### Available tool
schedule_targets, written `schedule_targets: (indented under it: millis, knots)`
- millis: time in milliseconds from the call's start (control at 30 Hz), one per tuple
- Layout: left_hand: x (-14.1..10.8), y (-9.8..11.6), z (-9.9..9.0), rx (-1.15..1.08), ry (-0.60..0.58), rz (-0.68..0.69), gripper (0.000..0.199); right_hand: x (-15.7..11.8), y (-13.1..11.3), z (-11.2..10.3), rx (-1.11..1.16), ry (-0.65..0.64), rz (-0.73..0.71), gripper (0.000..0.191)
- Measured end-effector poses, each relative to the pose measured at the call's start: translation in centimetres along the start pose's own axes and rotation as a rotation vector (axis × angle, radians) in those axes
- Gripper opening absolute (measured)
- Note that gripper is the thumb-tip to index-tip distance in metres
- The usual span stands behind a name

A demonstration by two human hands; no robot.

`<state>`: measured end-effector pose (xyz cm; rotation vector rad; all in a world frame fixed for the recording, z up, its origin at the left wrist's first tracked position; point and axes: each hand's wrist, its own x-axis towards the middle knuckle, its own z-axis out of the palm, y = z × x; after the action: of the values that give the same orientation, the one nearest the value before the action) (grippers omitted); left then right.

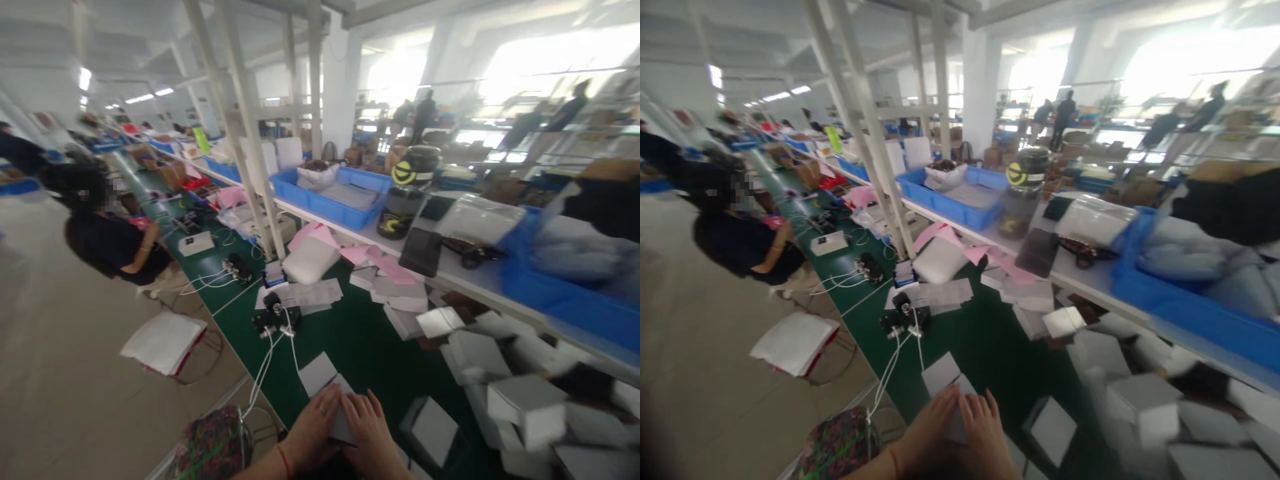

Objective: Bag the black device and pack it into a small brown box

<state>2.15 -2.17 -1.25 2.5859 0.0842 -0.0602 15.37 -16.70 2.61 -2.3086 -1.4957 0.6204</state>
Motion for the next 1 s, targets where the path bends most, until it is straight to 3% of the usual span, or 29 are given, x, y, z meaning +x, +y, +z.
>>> schedule_targets:
  millis: [67,167,333,433,500,600,700,833,1000]
  knots:
    - [-0.2,-0.5,-0.7,-0.059,0.018,0.021,0.104,0.6,-1.2,-1.6,0.045,-0.046,0.061,0.077]
    - [-0.9,-1.9,-2.2,-0.142,0.096,0.044,0.096,0.9,-1.9,-3.5,0.154,-0.004,0.161,0.072]
    - [-0.8,-5.5,-4.0,-0.208,0.324,-0.227,0.058,0.5,-0.2,-5.7,0.547,0.363,0.568,0.066]
    - [1.5,-7.6,-4.5,-0.191,0.274,-0.417,0.062,1.5,2.1,-6.6,0.562,0.549,0.788,0.076]
    - [3.6,-8.5,-4.6,-0.18,0.126,-0.495,0.066,2.8,3.8,-6.6,0.38,0.491,0.908,0.079]
    - [6.0,-9.2,-4.6,-0.18,-0.049,-0.521,0.068,4.5,5.8,-5.8,0.119,0.261,0.98,0.07]
    - [6.4,-9.2,-4.7,-0.179,-0.086,-0.506,0.069,5.4,6.6,-4.7,0.004,0.188,0.934,0.061]
    - [5.2,-8.9,-5.0,-0.177,-0.106,-0.501,0.068,4.9,7.9,-3.4,-0.153,0.154,0.888,0.059]
    - [4.5,-9.0,-5.7,-0.147,-0.144,-0.473,0.068,2.7,10.8,-2.9,-0.278,0.072,1.028,0.054]
